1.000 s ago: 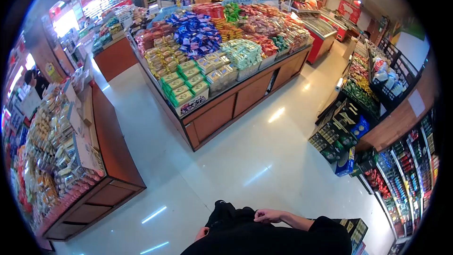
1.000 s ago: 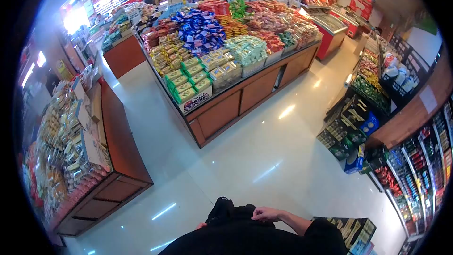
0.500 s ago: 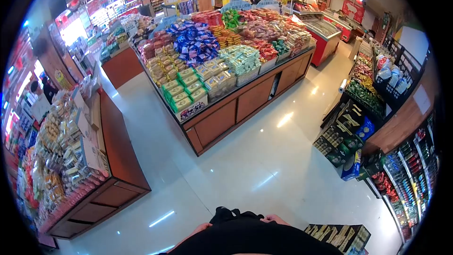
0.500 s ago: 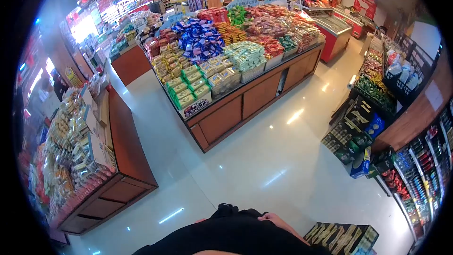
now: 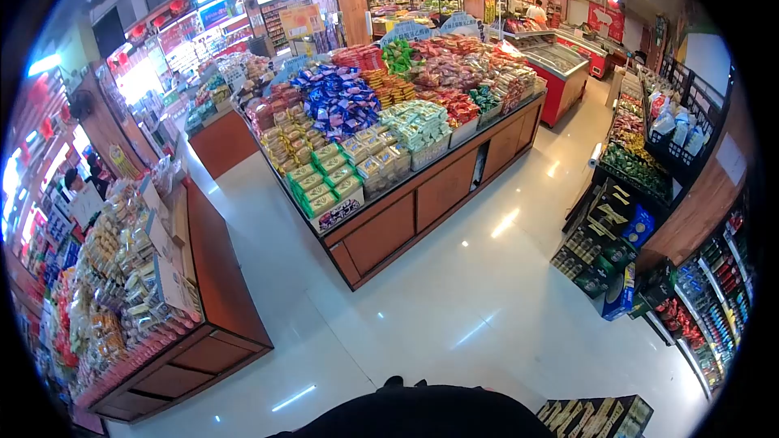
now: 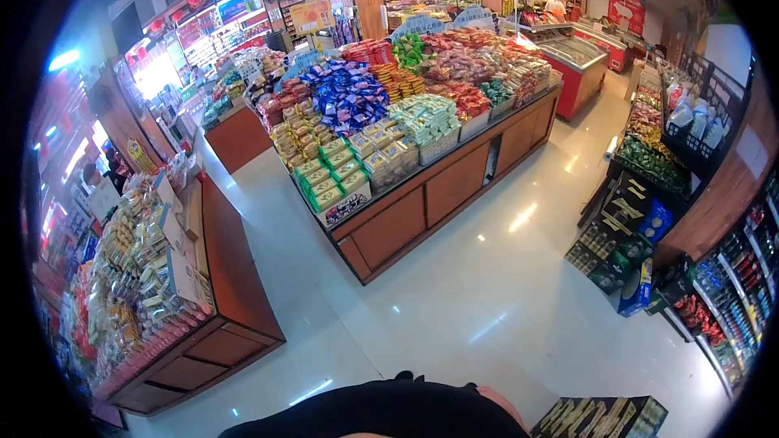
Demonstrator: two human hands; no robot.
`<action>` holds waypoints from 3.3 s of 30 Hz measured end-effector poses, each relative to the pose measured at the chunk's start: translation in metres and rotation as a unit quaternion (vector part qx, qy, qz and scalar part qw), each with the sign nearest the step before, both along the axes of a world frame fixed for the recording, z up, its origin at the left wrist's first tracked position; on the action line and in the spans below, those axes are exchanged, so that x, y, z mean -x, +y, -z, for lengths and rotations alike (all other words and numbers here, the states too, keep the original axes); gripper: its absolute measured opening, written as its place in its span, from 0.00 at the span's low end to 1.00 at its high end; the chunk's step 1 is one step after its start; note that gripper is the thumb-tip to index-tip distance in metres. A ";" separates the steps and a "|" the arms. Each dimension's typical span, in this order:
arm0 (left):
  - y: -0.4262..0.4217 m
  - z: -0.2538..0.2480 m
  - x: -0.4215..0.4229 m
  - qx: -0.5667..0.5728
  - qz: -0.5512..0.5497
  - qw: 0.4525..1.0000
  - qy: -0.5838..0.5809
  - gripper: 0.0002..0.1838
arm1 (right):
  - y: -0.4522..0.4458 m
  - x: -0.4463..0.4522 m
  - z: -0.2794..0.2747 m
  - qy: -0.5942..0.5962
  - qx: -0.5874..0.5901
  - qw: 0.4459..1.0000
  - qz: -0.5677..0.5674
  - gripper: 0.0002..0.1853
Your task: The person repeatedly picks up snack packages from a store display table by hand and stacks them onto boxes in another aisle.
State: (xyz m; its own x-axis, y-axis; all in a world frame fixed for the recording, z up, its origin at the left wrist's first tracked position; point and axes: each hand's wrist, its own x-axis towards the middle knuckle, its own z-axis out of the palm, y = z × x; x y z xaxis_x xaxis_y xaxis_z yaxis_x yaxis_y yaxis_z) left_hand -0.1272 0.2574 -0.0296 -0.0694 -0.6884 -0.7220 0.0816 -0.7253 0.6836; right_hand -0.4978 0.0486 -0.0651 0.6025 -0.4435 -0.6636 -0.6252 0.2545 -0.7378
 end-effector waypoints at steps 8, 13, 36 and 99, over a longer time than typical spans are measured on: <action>-0.007 -0.008 0.000 0.000 0.048 0.996 0.069 0.18 | 0.010 0.019 0.022 -0.032 -0.012 0.999 0.031 0.19; -0.026 0.002 0.010 0.008 0.057 0.986 0.154 0.19 | 0.029 0.068 0.082 -0.021 -0.024 0.999 0.004 0.16; -0.082 0.020 0.024 0.030 0.162 0.986 -0.032 0.20 | 0.020 0.014 -0.025 0.012 0.040 0.999 -0.025 0.30; -0.257 0.044 -0.210 0.076 -0.031 0.900 -0.429 0.14 | -0.293 -0.380 -0.047 0.118 0.261 0.870 -0.402 0.18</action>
State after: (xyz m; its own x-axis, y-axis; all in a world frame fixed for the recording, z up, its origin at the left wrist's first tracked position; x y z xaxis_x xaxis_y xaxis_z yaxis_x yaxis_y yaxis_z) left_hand 0.0830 0.0008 -0.0739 0.5110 -0.7664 -0.3893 -0.4857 -0.6311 0.6048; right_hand -0.1177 -0.2440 -0.0181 0.7311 -0.2195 -0.6460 -0.5962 -0.6658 -0.4485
